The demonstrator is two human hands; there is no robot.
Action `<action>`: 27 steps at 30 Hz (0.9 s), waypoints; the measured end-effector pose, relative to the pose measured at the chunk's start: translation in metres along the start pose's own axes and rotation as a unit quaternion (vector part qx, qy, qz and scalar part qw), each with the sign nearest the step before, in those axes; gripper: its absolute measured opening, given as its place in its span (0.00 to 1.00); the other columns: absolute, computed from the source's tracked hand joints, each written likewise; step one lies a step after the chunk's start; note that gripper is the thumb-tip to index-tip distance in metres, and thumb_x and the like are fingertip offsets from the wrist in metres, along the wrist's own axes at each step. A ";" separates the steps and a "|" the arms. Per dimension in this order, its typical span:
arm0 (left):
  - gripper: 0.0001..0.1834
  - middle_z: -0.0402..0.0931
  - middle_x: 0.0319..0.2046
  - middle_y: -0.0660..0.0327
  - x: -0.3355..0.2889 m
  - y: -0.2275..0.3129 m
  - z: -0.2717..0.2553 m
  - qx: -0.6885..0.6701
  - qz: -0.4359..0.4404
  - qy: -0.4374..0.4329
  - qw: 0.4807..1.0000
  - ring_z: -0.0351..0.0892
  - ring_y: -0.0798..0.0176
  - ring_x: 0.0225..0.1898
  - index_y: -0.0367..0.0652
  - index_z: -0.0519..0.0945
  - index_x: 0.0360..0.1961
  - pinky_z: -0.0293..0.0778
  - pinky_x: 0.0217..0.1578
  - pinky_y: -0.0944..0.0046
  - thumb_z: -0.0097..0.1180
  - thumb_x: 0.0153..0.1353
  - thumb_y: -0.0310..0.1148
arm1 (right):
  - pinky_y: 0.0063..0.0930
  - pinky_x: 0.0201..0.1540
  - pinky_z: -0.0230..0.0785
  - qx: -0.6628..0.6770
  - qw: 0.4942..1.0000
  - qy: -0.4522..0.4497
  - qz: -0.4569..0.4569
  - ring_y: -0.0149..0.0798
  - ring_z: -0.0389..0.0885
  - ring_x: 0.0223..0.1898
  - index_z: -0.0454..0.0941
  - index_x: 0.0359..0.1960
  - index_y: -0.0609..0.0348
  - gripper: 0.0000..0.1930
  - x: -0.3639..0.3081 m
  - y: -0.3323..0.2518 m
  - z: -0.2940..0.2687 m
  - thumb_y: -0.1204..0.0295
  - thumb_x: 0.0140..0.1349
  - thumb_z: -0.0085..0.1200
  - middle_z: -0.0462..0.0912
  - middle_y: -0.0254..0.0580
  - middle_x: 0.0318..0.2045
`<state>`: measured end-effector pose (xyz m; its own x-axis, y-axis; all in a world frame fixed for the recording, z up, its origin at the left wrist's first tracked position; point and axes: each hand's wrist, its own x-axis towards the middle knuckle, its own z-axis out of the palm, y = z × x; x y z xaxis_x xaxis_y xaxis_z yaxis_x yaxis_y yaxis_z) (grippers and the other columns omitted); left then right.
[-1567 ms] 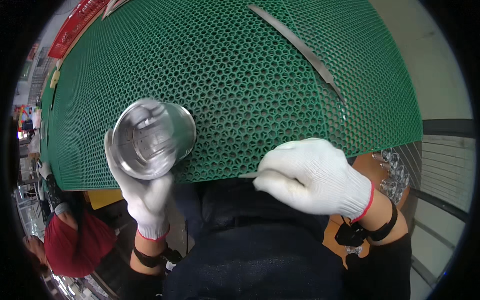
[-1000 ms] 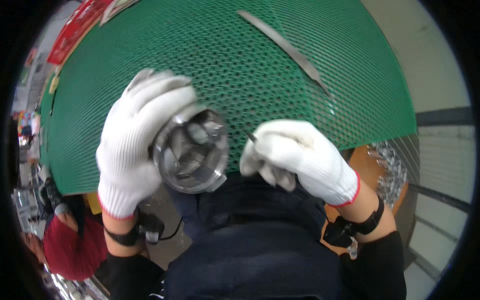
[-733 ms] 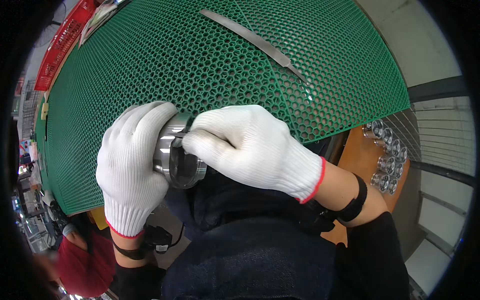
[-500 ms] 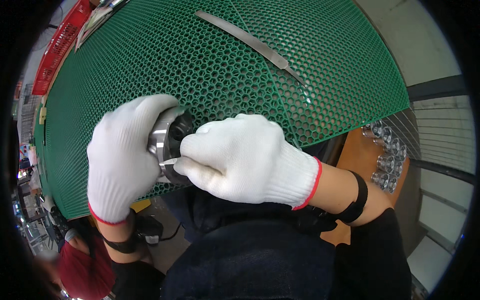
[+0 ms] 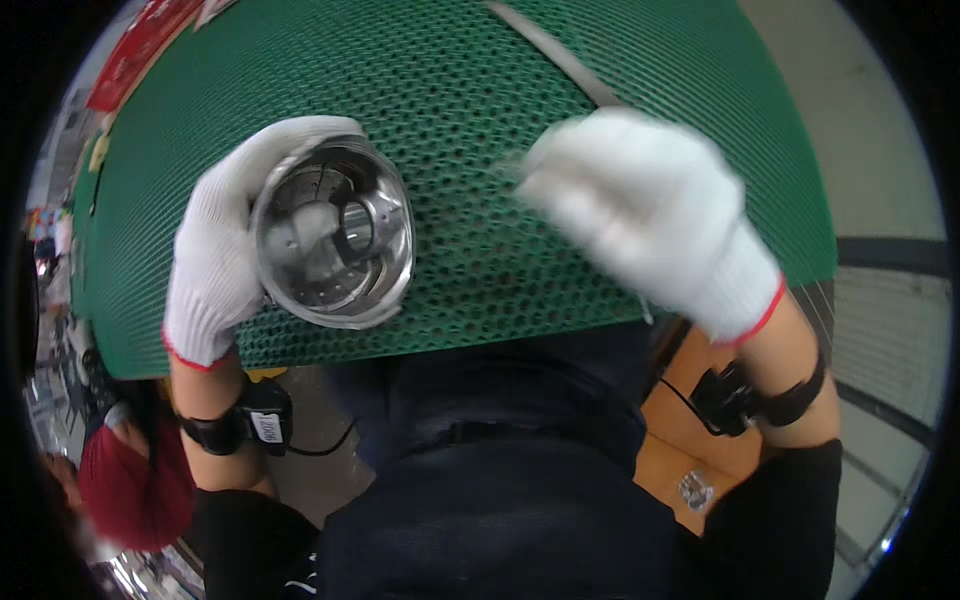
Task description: Inspecting and deburring metal engine pistons at a workbench in a fabrication facility.
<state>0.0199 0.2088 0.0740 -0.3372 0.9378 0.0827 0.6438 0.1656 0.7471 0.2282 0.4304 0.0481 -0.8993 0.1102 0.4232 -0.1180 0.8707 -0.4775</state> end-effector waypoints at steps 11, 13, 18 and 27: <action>0.46 0.80 0.40 0.48 -0.133 0.003 0.012 0.273 -0.084 0.080 0.955 0.80 0.45 0.39 0.34 0.60 0.70 0.76 0.42 0.54 0.65 0.47 0.24 | 0.42 0.48 0.76 -0.354 0.900 -0.150 0.207 0.50 0.82 0.45 0.68 0.66 0.29 0.23 -0.005 0.098 -0.030 0.62 0.69 0.51 0.76 0.44 0.50; 0.50 0.82 0.41 0.50 -0.141 0.022 0.008 0.178 -0.130 0.019 0.975 0.82 0.47 0.41 0.35 0.55 0.72 0.77 0.46 0.55 0.69 0.50 0.31 | 0.42 0.49 0.75 -0.361 0.890 -0.146 0.239 0.51 0.82 0.46 0.67 0.67 0.30 0.23 -0.006 0.106 -0.044 0.62 0.70 0.50 0.76 0.45 0.50; 0.34 0.82 0.31 0.50 -0.134 0.009 -0.015 -0.224 0.056 -0.074 0.970 0.84 0.51 0.32 0.24 0.70 0.58 0.79 0.37 0.55 0.62 0.64 0.44 | 0.39 0.62 0.69 -0.122 0.952 -0.031 0.281 0.51 0.75 0.60 0.62 0.71 0.32 0.29 0.005 0.114 -0.049 0.73 0.68 0.47 0.72 0.48 0.61; 0.21 0.76 0.44 0.55 -0.086 -0.037 -0.045 0.427 0.234 -0.077 0.870 0.75 0.46 0.51 0.41 0.79 0.48 0.61 0.64 0.28 0.60 0.61 0.45 | 0.42 0.58 0.71 -0.343 0.925 -0.070 0.149 0.54 0.75 0.57 0.70 0.65 0.41 0.25 -0.010 0.075 -0.023 0.63 0.65 0.54 0.73 0.52 0.60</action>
<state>-0.0057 0.1081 0.0692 0.1519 0.9825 0.1082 0.9839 -0.1398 -0.1115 0.2381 0.5051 0.0255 -0.9004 0.3725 0.2247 0.3954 0.9162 0.0654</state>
